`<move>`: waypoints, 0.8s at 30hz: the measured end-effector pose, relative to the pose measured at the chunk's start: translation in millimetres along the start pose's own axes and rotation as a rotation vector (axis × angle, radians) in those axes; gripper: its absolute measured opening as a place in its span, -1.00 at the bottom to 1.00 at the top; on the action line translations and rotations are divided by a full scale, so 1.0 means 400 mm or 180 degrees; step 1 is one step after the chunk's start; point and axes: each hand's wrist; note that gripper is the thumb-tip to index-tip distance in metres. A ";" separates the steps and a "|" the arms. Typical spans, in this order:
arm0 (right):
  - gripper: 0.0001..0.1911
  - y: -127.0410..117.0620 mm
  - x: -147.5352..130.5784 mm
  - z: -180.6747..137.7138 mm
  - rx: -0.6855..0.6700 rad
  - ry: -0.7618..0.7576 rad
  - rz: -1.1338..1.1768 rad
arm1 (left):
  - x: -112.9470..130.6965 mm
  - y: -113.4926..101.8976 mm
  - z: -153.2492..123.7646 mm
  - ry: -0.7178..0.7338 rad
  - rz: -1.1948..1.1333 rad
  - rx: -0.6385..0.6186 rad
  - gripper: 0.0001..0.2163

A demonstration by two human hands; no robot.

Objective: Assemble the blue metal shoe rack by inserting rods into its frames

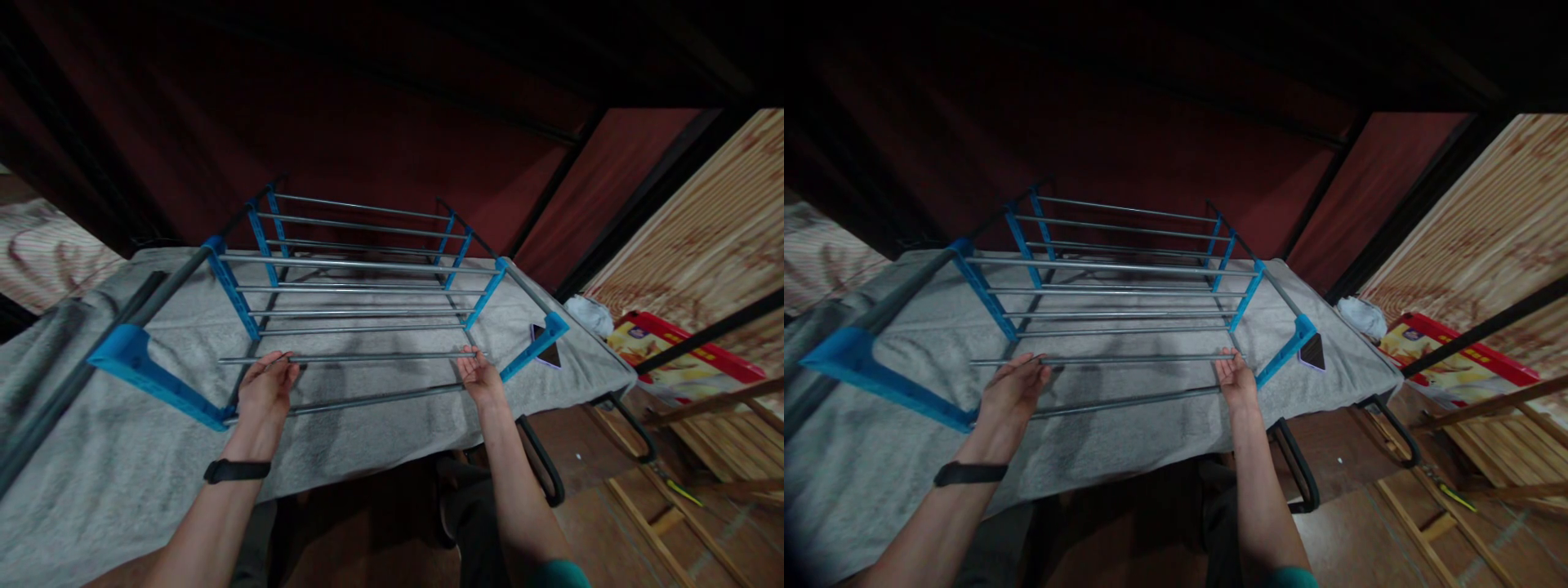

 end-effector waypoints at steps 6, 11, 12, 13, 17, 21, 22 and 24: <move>-0.80 -0.001 -0.001 -0.001 0.0117 0.0046 -0.0041 | -0.004 0.009 -0.007 0.0107 -0.0225 0.0255 -0.76; -0.80 -0.004 -0.003 -0.001 0.0154 0.0082 -0.0016 | 0.002 0.012 -0.011 -0.0019 -0.0253 0.0216 -0.77; -0.79 -0.005 -0.003 -0.001 0.0162 0.0079 -0.0001 | 0.004 0.012 -0.012 -0.0041 -0.0251 0.0212 -0.77; -0.79 -0.005 -0.003 0.000 0.0170 0.0072 0.0015 | 0.005 0.013 -0.013 -0.0063 -0.0247 0.0213 -0.77; -0.77 -0.007 -0.003 0.001 0.0163 0.0064 0.0039 | 0.009 0.015 -0.010 -0.0257 -0.0203 0.0229 -0.79; -0.78 -0.010 -0.004 0.003 0.0148 0.0057 0.0021 | 0.010 0.013 0.001 -0.0577 -0.0135 0.0219 -0.79; -0.78 -0.011 -0.004 0.003 0.0153 0.0045 0.0002 | 0.011 0.013 0.003 -0.0619 -0.0130 0.0220 -0.79; -0.79 -0.012 -0.004 0.005 0.0163 0.0023 -0.0042 | 0.012 0.013 0.005 -0.0667 -0.0127 0.0220 -0.79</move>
Point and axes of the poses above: each hand's wrist, its own z-axis towards the middle knuckle, its own y-axis out of the palm, x = y × z, and after that the axes turned 9 degrees about y, right-handed
